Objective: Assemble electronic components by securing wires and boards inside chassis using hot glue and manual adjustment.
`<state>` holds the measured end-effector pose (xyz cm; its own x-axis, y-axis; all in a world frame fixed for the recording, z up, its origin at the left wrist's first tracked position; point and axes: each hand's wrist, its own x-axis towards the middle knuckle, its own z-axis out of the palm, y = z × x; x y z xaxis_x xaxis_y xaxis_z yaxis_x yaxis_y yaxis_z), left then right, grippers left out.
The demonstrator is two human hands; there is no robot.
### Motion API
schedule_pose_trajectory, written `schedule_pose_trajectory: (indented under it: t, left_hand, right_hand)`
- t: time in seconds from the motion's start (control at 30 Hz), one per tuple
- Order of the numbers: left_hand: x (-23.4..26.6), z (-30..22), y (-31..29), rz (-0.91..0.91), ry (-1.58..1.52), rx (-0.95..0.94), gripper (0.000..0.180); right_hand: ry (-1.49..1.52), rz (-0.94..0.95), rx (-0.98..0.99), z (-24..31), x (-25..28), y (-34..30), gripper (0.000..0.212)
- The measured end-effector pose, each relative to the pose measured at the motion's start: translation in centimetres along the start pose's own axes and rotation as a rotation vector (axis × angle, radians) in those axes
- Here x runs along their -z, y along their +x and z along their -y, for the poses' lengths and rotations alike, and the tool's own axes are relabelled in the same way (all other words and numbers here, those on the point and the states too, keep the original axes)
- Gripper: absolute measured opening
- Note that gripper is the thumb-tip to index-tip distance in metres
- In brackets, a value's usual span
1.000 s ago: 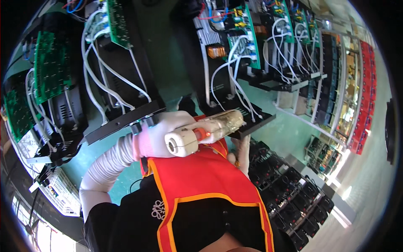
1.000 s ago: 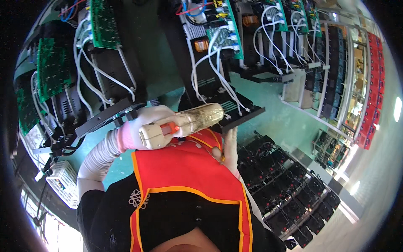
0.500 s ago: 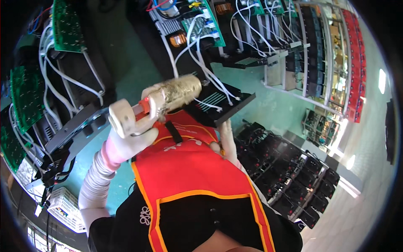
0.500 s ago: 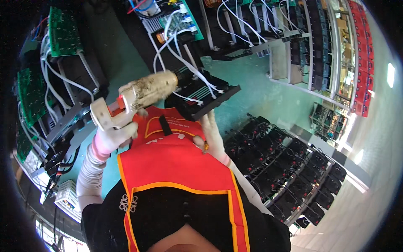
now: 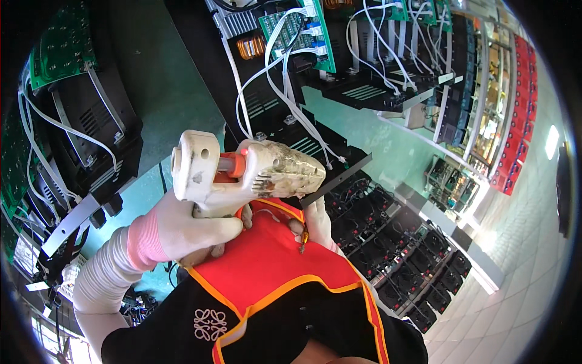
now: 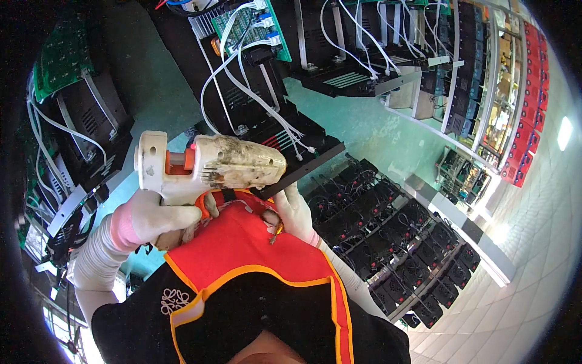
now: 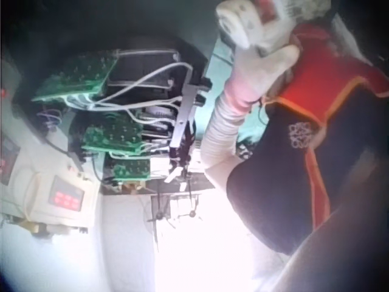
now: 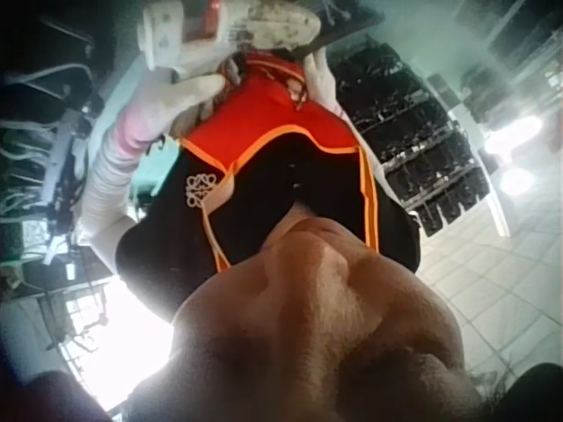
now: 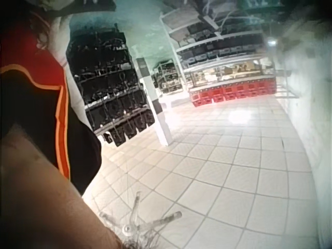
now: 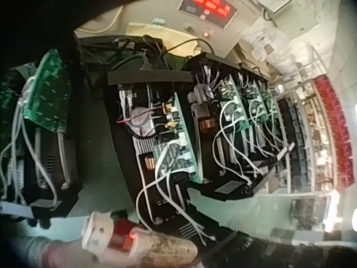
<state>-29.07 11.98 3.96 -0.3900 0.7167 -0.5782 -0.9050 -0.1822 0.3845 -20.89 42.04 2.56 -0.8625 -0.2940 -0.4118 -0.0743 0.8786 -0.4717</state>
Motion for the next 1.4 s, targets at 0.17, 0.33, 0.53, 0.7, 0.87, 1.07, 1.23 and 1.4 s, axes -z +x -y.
schedule_pose_trajectory:
  t: [0.17, 0.33, 0.53, 0.7, 0.87, 1.07, 1.23, 1.4]
  left_hand:
    - [-0.4, -1.1, -0.3, -0.049, 0.037, 0.102, 0.025]
    - [0.0, -0.1, -2.2, -0.065, 0.142, -0.003, 0.016]
    - [0.5, 0.2, -2.9, -0.044, 0.338, -0.037, 0.013]
    - [1.2, 0.8, -3.2, -0.006, 0.318, 0.03, 0.012]
    - [1.4, 1.3, -3.0, -0.001, 0.294, 0.047, 0.013]
    - [1.7, 2.2, -3.2, -0.021, 0.239, -0.052, 0.013]
    - [1.6, 2.4, -2.8, -0.022, 0.261, 0.011, 0.014]
    - [1.5, 4.7, -2.9, -0.16, 0.458, -0.169, 0.014]
  right_hand:
    - [0.356, 0.053, -0.235, -0.2, 0.2, 0.2, 0.059]
    - [1.446, 0.024, -0.959, 1.7, 1.1, 0.6, 0.034]
    - [1.346, 0.167, -0.888, -1.2, 0.8, -0.2, 0.029]
    - [0.809, 0.24, -0.924, -3.9, -0.7, -2.9, 0.05]
    - [0.852, 0.152, -0.963, -2.5, 0.2, -2.1, 0.066]
    - [0.778, 0.15, -0.951, -2.7, -0.2, -2.1, 0.065]
    - [0.664, 0.278, -1.144, -1.7, 0.1, -0.9, 0.074]
    - [0.697, 0.187, -0.868, -2.5, 0.0, -2.0, 0.085]
